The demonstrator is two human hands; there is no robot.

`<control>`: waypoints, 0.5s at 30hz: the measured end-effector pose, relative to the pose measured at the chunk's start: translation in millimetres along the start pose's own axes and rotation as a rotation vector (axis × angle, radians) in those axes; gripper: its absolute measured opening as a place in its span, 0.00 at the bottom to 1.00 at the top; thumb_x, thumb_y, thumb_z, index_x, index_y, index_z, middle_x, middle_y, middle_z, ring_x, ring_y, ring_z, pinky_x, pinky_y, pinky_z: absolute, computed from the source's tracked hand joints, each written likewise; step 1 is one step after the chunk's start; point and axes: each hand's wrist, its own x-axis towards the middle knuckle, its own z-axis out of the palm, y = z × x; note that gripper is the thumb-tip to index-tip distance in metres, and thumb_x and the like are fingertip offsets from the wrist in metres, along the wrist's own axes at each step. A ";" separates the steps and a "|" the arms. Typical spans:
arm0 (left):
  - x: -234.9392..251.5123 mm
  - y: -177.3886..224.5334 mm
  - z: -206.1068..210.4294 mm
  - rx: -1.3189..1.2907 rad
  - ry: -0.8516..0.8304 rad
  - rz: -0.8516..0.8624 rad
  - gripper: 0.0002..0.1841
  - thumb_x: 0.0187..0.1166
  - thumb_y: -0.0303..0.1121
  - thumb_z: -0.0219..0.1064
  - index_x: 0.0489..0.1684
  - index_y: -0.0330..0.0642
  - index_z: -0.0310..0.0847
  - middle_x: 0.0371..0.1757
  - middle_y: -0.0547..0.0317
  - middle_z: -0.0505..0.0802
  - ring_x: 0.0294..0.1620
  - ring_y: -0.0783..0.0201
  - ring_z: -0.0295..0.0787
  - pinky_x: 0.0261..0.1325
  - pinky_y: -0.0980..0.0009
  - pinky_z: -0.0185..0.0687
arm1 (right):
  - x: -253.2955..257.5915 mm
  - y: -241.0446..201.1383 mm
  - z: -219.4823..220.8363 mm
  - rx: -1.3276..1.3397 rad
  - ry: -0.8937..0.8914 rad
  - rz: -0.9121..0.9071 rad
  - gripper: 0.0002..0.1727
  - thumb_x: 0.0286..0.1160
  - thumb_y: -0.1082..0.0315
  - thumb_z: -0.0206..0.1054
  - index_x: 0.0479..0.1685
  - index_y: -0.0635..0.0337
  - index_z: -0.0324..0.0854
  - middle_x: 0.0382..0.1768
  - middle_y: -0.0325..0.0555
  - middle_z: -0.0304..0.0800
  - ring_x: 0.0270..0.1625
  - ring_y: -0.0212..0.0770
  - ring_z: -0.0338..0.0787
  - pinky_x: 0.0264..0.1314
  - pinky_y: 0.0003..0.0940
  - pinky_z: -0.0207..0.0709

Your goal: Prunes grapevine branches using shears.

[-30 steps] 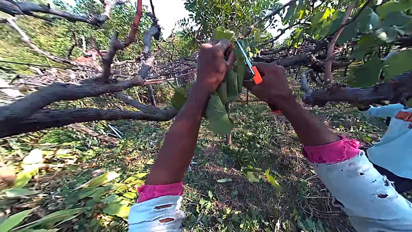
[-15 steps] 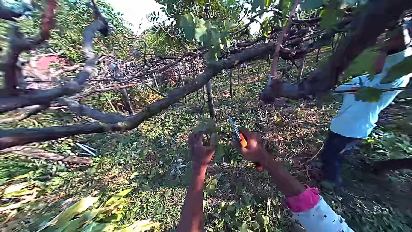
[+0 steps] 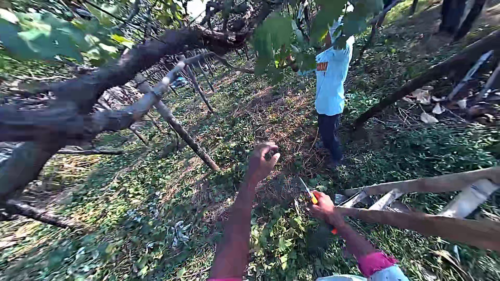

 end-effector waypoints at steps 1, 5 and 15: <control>22.4 6.4 -1.8 0.087 0.061 0.072 0.19 0.78 0.37 0.72 0.64 0.40 0.88 0.74 0.48 0.86 0.81 0.51 0.76 0.83 0.51 0.70 | -4.7 4.7 -5.7 0.012 0.017 0.008 0.30 0.70 0.55 0.75 0.71 0.59 0.81 0.62 0.63 0.88 0.66 0.62 0.86 0.72 0.64 0.74; 117.1 33.6 -34.4 0.404 0.468 0.328 0.35 0.70 0.53 0.77 0.76 0.44 0.81 0.84 0.40 0.76 0.89 0.34 0.60 0.89 0.39 0.54 | -22.1 19.8 -15.5 0.068 0.139 -0.015 0.28 0.69 0.58 0.76 0.68 0.63 0.83 0.57 0.64 0.89 0.62 0.61 0.88 0.69 0.62 0.76; 189.4 56.2 -48.0 0.619 0.172 0.277 0.33 0.83 0.59 0.59 0.86 0.56 0.71 0.55 0.39 0.94 0.59 0.34 0.90 0.69 0.28 0.67 | -30.1 5.0 -39.9 0.180 0.205 0.006 0.26 0.69 0.61 0.77 0.67 0.62 0.83 0.52 0.60 0.91 0.53 0.55 0.90 0.61 0.58 0.81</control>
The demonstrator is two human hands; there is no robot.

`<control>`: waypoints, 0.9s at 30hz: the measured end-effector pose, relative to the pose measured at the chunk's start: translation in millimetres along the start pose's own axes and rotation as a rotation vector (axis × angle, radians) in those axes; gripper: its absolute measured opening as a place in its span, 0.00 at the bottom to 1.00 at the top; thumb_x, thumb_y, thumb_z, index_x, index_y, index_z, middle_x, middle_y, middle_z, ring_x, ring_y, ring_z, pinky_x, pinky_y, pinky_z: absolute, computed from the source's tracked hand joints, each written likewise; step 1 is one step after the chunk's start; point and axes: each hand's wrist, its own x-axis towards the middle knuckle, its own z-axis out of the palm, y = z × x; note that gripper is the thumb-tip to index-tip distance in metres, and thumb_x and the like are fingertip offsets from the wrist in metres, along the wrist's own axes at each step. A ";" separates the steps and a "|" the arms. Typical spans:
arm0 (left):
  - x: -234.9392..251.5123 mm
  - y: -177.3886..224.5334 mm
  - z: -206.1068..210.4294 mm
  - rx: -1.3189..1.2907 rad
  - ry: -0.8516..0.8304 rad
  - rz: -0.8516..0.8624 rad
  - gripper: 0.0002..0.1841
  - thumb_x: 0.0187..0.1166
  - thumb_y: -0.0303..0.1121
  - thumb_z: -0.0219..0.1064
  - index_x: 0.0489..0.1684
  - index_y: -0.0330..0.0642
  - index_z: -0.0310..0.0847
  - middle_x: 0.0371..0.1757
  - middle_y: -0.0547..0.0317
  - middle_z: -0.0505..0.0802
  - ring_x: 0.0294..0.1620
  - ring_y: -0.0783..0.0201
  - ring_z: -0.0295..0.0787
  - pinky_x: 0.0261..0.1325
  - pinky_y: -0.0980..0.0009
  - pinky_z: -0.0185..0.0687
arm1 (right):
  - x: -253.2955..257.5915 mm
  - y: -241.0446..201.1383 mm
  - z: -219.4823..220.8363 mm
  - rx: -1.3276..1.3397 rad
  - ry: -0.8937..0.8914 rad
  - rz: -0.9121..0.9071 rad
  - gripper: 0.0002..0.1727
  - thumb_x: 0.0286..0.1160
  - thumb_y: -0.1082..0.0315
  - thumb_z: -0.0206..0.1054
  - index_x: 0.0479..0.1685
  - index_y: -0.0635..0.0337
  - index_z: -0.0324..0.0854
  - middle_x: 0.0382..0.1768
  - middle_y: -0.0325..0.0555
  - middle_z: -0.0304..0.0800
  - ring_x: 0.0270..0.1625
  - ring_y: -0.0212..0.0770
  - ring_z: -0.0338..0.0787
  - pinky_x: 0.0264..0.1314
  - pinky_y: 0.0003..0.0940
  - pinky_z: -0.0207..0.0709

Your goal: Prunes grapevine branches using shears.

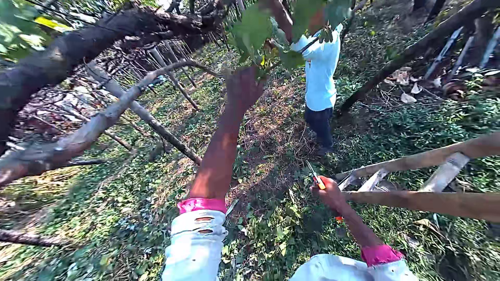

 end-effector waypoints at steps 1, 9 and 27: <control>-9.6 5.2 6.2 -0.030 -0.002 0.024 0.28 0.85 0.56 0.58 0.82 0.57 0.76 0.55 0.42 0.95 0.58 0.36 0.90 0.67 0.31 0.70 | 0.3 -13.6 -5.2 0.048 0.003 -0.019 0.27 0.69 0.61 0.77 0.68 0.61 0.83 0.52 0.58 0.90 0.52 0.53 0.90 0.60 0.56 0.81; -88.2 60.7 26.7 -0.168 0.002 0.018 0.21 0.90 0.49 0.55 0.63 0.49 0.89 0.46 0.43 0.96 0.47 0.38 0.94 0.46 0.35 0.82 | 6.0 -126.8 -60.2 0.152 0.405 -0.669 0.28 0.70 0.69 0.73 0.72 0.66 0.77 0.44 0.56 0.93 0.38 0.47 0.92 0.42 0.50 0.88; -132.7 87.3 57.5 -0.498 0.141 0.197 0.16 0.69 0.37 0.78 0.55 0.46 0.92 0.63 0.41 0.91 0.62 0.40 0.90 0.54 0.42 0.88 | 33.6 -158.4 -99.5 -0.361 0.486 -0.762 0.40 0.53 0.73 0.78 0.76 0.58 0.74 0.39 0.60 0.93 0.39 0.66 0.93 0.38 0.68 0.83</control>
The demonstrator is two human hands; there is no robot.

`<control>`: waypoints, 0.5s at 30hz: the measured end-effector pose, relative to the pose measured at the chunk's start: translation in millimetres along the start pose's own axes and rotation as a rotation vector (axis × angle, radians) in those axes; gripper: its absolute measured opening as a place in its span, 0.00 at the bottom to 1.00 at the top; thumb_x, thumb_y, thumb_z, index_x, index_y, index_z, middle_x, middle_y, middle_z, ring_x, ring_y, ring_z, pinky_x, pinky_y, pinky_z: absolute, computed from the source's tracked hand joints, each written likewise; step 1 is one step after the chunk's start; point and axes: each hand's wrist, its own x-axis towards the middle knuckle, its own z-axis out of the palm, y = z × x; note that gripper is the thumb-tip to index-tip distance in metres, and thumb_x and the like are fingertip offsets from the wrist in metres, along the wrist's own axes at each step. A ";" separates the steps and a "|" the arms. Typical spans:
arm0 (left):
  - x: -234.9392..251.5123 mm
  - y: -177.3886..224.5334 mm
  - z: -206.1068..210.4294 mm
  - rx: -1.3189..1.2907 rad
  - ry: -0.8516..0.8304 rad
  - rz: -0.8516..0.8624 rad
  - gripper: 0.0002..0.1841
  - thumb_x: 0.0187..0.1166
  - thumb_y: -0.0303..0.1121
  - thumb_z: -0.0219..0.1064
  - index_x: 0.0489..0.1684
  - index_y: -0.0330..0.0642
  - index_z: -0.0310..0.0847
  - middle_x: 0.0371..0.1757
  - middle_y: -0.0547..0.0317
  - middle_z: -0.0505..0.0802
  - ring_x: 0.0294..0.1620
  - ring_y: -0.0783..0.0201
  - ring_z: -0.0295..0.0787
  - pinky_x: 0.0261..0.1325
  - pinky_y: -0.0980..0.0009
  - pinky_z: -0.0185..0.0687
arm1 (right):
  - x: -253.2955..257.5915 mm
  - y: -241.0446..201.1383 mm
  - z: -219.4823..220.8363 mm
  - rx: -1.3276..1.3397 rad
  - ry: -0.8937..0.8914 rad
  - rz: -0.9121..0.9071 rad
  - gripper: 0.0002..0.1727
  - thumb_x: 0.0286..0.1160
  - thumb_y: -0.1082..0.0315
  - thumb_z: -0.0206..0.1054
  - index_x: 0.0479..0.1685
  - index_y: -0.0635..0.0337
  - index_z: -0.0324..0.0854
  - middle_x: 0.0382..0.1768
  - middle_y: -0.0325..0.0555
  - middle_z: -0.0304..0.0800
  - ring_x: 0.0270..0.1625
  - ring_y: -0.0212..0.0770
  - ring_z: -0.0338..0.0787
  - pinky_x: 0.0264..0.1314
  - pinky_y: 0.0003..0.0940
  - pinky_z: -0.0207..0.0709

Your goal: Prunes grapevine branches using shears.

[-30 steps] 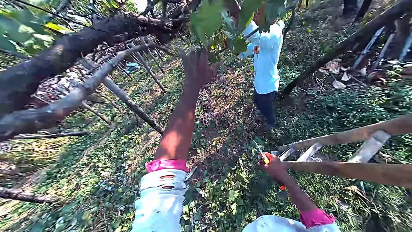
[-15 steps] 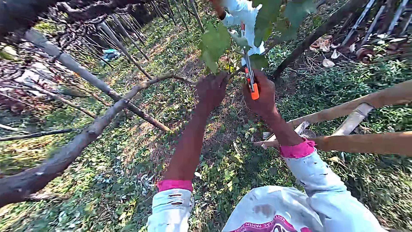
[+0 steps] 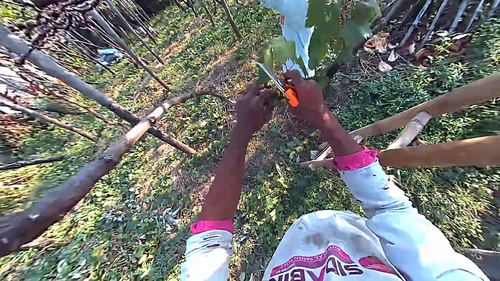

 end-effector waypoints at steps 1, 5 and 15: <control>-1.1 2.1 1.7 -0.007 -0.006 -0.003 0.14 0.69 0.34 0.77 0.52 0.46 0.93 0.64 0.41 0.91 0.64 0.40 0.89 0.56 0.42 0.88 | -2.2 0.2 0.0 -0.018 0.008 0.007 0.39 0.54 0.73 0.77 0.77 0.58 0.75 0.40 0.60 0.94 0.40 0.66 0.93 0.39 0.68 0.83; -3.5 13.6 5.6 0.008 -0.015 -0.102 0.12 0.70 0.30 0.73 0.51 0.46 0.93 0.61 0.49 0.92 0.60 0.46 0.90 0.54 0.46 0.89 | -10.1 -7.2 8.9 -0.098 0.149 -0.011 0.33 0.61 0.74 0.74 0.73 0.61 0.77 0.39 0.59 0.94 0.39 0.64 0.95 0.37 0.65 0.85; 1.2 53.7 14.7 0.014 -0.135 -0.383 0.17 0.71 0.35 0.73 0.59 0.50 0.92 0.62 0.36 0.89 0.59 0.35 0.89 0.52 0.35 0.84 | -46.9 -17.1 41.6 0.053 0.524 0.103 0.41 0.55 0.78 0.79 0.78 0.70 0.69 0.58 0.67 0.88 0.52 0.64 0.93 0.48 0.62 0.88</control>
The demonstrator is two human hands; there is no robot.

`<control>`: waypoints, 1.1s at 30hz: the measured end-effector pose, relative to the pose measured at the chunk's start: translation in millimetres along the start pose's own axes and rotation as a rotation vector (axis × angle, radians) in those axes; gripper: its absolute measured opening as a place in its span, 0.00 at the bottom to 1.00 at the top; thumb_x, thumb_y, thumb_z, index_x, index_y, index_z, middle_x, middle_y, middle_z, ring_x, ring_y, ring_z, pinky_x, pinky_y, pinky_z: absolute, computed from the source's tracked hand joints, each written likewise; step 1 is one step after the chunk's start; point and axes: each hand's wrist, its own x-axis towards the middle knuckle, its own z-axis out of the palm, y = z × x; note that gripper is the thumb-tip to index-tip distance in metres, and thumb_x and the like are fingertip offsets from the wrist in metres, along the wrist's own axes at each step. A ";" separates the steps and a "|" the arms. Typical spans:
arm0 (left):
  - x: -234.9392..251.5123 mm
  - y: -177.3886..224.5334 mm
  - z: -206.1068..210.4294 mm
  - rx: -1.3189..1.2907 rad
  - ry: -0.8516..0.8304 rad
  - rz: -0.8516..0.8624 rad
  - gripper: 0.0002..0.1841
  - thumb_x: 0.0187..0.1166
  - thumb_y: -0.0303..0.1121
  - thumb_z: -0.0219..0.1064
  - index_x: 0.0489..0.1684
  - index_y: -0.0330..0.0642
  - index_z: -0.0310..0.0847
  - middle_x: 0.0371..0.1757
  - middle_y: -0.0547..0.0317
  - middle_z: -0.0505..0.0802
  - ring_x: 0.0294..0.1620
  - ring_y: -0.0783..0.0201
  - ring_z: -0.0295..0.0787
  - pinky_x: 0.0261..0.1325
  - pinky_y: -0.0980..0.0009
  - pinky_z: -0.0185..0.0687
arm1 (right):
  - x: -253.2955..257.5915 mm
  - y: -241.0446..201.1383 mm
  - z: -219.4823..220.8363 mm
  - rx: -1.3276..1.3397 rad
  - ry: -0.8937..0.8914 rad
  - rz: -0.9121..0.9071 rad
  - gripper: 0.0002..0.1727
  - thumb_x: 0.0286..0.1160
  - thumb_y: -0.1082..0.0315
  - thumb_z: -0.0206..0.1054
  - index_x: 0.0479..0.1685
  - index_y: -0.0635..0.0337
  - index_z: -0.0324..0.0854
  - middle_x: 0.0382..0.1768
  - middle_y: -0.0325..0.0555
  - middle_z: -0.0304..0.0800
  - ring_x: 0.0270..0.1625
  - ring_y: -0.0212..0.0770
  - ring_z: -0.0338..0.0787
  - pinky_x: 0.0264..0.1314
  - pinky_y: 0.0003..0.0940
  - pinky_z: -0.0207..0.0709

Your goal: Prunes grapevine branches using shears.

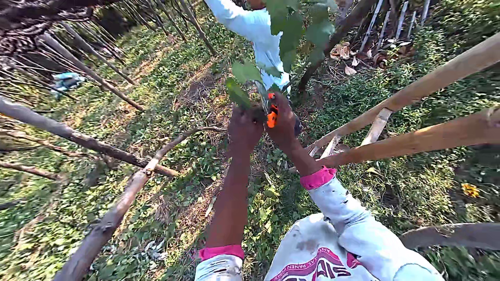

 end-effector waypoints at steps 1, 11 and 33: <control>-1.6 1.4 2.1 -0.023 0.021 0.000 0.18 0.70 0.35 0.74 0.59 0.51 0.92 0.61 0.36 0.89 0.57 0.36 0.89 0.51 0.36 0.85 | -1.7 2.7 3.0 0.016 0.050 -0.014 0.40 0.56 0.78 0.78 0.76 0.72 0.70 0.56 0.68 0.89 0.52 0.64 0.93 0.49 0.60 0.88; -2.8 -28.1 32.1 -0.027 0.390 0.177 0.15 0.77 0.45 0.74 0.45 0.41 0.94 0.46 0.43 0.95 0.52 0.38 0.91 0.49 0.43 0.86 | 73.2 36.2 -54.6 -0.060 0.152 0.012 0.30 0.70 0.74 0.66 0.75 0.74 0.69 0.44 0.57 0.92 0.41 0.48 0.94 0.44 0.48 0.89; -2.3 -46.7 20.4 -0.087 0.424 0.289 0.13 0.75 0.43 0.78 0.36 0.41 0.92 0.38 0.51 0.95 0.48 0.50 0.88 0.57 0.56 0.82 | 88.9 -8.4 -87.2 -0.720 -0.850 -0.148 0.30 0.59 0.68 0.77 0.67 0.59 0.79 0.49 0.66 0.88 0.48 0.71 0.90 0.41 0.70 0.79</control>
